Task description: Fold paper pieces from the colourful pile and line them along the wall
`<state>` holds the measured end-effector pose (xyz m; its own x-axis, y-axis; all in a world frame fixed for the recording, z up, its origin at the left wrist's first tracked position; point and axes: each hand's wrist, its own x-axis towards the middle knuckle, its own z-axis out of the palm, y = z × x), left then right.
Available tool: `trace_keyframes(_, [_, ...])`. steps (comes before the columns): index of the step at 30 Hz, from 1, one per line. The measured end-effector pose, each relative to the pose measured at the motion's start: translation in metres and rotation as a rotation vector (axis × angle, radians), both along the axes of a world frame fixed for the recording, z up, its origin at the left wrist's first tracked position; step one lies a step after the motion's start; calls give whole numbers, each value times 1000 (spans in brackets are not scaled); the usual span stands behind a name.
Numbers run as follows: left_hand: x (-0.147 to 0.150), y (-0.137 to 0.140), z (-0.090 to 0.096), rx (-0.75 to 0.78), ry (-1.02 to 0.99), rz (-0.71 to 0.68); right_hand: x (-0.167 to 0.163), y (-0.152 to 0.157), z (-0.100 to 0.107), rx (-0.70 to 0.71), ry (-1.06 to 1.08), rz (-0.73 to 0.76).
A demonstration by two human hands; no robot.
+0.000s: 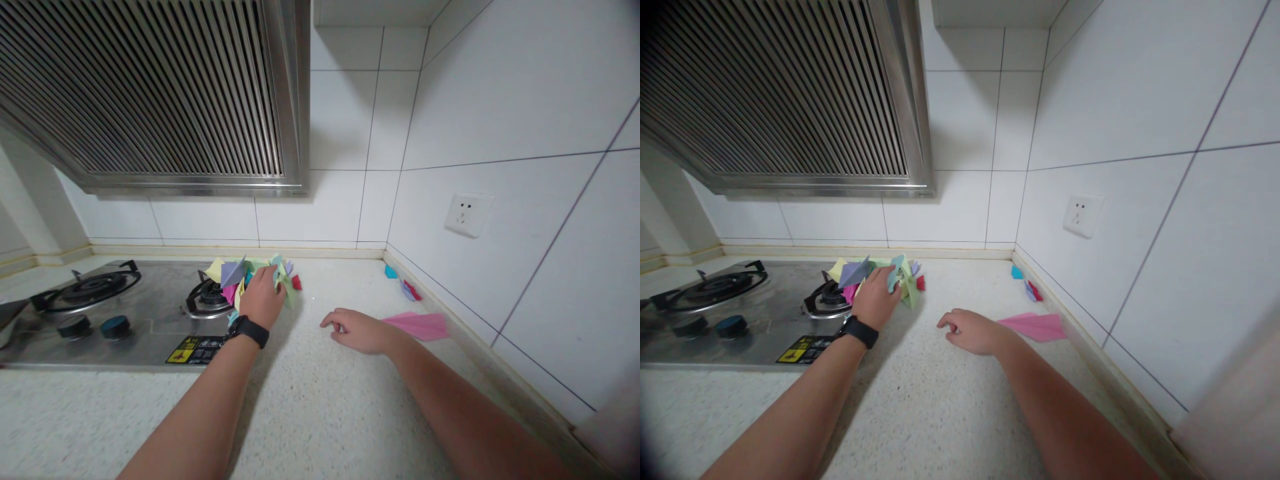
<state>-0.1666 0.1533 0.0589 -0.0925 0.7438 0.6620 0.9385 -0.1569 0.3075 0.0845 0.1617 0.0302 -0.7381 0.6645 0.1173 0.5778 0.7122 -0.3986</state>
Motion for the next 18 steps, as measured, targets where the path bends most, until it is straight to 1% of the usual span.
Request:
trace_keyframes(4, [3,-4,5,65,-57,-47,0,1,-1,4,3,0])
trace_keyframes(6, [3,-5,7,119,-109,-93,0,1,-2,5,9,4])
trace_keyframes(9, [4,-1,5,208,-239,-203,0,1,-2,4,15,9])
trace_keyframes(11, [5,4,-1,225,-370,-279,0,1,-2,6,20,10])
trace_keyframes(13, [9,9,-7,178,-530,-369,0,1,-2,9,29,7])
trace_keyframes(16, [19,13,-17,35,-788,-525,-1,2,-3,-6,60,-28])
trace_keyframes(18, [27,12,-22,-67,-952,-602,-2,3,-4,-28,107,-59])
